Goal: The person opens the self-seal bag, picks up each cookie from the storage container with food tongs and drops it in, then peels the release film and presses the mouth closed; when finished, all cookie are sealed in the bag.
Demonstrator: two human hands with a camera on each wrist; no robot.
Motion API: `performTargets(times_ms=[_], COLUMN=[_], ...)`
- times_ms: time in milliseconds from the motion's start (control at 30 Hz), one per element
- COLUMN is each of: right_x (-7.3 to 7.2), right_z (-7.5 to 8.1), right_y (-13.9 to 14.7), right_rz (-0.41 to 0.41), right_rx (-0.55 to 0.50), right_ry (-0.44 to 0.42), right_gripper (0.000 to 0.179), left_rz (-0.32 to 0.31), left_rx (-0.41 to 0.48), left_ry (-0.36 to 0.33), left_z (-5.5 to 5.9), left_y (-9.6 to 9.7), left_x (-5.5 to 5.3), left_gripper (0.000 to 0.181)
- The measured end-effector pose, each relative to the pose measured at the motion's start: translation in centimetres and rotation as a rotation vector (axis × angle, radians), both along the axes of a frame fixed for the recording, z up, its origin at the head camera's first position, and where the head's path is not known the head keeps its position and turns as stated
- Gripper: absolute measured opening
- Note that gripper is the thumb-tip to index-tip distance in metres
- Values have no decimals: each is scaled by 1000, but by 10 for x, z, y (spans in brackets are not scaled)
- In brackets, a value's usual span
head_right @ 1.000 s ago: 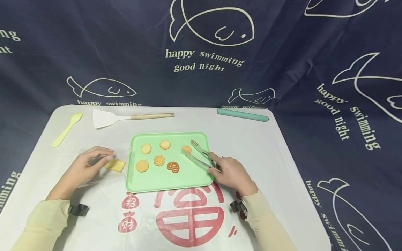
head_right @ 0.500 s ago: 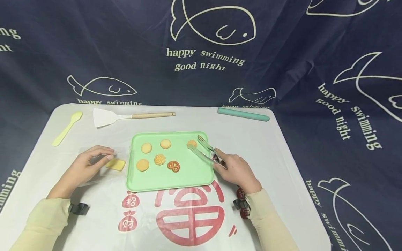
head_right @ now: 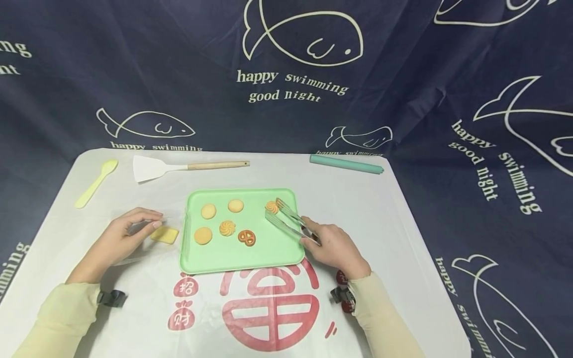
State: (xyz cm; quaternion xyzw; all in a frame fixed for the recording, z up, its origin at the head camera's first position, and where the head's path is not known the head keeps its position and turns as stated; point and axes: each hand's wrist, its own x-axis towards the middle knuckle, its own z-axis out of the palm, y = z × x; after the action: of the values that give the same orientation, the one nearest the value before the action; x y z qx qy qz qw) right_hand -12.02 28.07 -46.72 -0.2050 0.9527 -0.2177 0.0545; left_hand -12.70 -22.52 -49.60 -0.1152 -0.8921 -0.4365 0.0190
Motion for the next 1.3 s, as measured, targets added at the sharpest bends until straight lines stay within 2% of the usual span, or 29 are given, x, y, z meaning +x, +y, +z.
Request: performTargets(times_ms=[300, 567, 800, 1300], right_x=[6, 7, 1, -9], right_z=[0, -4, -6, -8], right_y=[-1, -3, -2, -3], right_rz=[5, 2, -21, -53], right_rx=[9, 3, 1, 53], right_ry=[8, 3, 7, 20], right_gripper=[61, 62, 63, 66], left_rz=[-20, 2, -9, -7], left_rx=[3, 2, -6, -14], left_ry=[16, 10, 20, -5], left_z=[-3, -4, -5, -4], left_y=[-2, 0, 0, -2], left_x=[0, 2, 2, 0], left_gripper=[20, 16, 18, 21])
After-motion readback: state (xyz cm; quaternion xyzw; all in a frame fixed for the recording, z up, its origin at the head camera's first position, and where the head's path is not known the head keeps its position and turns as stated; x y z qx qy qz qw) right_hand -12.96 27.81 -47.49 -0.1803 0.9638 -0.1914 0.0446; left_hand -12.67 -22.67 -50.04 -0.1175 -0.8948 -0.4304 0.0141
